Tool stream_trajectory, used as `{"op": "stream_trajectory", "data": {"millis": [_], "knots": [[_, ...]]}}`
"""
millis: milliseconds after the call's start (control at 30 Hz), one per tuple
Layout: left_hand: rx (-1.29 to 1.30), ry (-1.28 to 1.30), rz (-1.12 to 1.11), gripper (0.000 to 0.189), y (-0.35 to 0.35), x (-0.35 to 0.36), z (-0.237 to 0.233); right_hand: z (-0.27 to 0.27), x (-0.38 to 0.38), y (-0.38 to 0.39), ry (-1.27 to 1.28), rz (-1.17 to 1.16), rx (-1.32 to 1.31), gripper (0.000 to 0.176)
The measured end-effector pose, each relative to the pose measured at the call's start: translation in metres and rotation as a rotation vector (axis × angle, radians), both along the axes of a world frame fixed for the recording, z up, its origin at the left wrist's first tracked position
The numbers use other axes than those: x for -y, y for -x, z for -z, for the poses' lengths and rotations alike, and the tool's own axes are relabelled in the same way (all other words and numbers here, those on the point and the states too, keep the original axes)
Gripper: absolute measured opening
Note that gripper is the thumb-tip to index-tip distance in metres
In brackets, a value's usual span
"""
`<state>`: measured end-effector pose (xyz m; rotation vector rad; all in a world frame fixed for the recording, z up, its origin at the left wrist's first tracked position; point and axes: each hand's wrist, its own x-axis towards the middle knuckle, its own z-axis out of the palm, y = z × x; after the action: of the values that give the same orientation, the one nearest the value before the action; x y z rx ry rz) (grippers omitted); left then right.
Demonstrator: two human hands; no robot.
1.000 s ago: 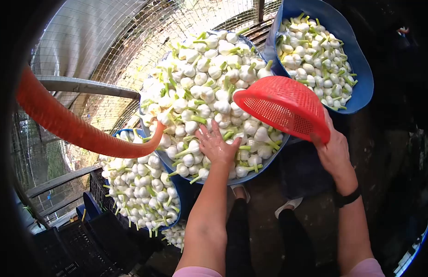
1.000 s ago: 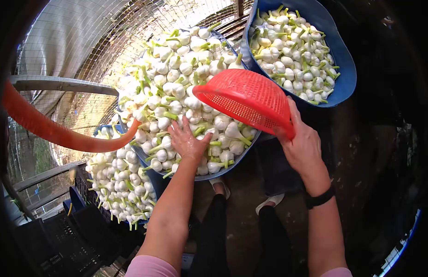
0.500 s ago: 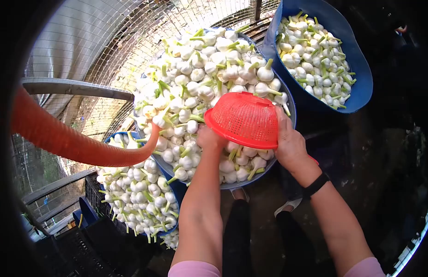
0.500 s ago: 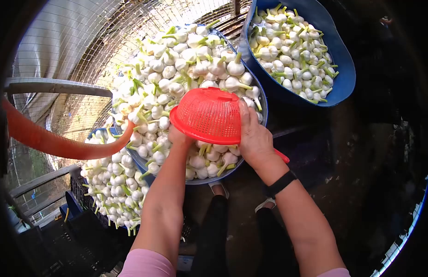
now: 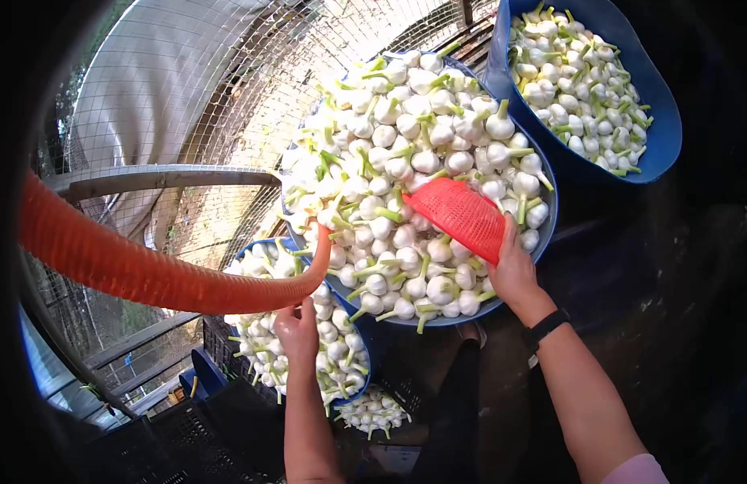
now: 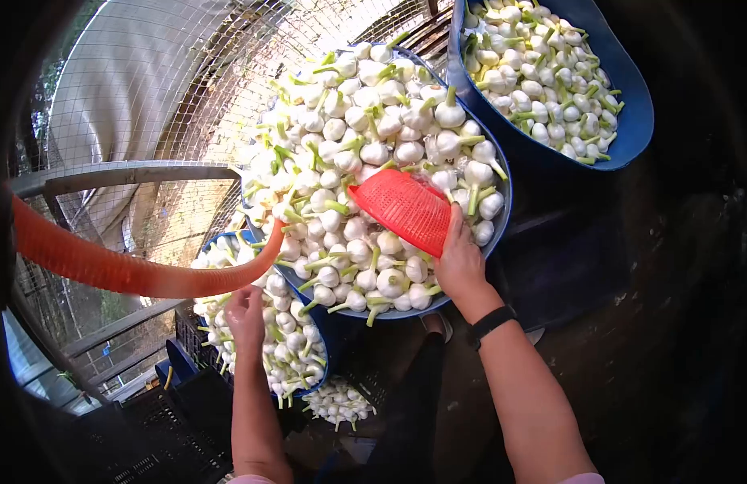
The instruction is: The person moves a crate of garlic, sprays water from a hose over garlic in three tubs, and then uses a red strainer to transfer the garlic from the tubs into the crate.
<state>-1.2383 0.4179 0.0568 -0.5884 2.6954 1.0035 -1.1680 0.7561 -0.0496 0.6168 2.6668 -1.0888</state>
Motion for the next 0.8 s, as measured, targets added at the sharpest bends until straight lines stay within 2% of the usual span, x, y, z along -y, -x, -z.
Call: {"op": "stream_trajectory", "data": {"millis": [67,133,200,300,400,433,533,567,667,767,800], "knots": [[-0.326,0.108,0.279,0.029,0.037,0.026,0.012,-0.002,0.000,-0.003,0.040,0.034,0.033,0.089],[-0.235,0.212,0.326,0.040,0.089,0.018,0.031,-0.001,0.000,-0.006,0.071,0.055,0.015,0.090],[-0.259,0.189,0.429,0.041,0.124,-0.002,0.051,0.000,0.000,-0.008,0.100,0.081,0.016,0.091],[-0.273,0.475,0.647,0.039,0.157,-0.015,0.078,0.001,0.000,-0.010,0.094,0.076,-0.022,0.091],[-0.304,0.643,0.872,0.036,0.169,-0.019,0.089,0.003,0.000,-0.011,0.107,0.092,0.002,0.090],[-0.336,0.635,0.875,0.025,0.168,-0.018,0.090,0.005,0.001,-0.013,0.099,0.092,-0.024,0.090],[-0.459,0.650,1.001,0.015,0.174,-0.002,0.102,0.008,0.002,-0.015,0.096,0.102,-0.065,0.090],[-0.463,0.650,0.962,0.009,0.171,-0.005,0.100,0.009,0.002,-0.016,0.097,0.104,-0.072,0.090],[-0.521,0.671,1.063,0.010,0.171,0.000,0.096,0.010,0.003,-0.017,0.086,0.095,-0.082,0.089],[-0.432,0.348,0.739,0.008,0.162,0.026,0.101,0.010,0.005,-0.018,0.081,0.096,-0.100,0.088],[-0.283,0.062,0.460,0.004,0.163,0.032,0.097,0.010,0.004,-0.018,0.080,0.095,-0.102,0.088]]}}
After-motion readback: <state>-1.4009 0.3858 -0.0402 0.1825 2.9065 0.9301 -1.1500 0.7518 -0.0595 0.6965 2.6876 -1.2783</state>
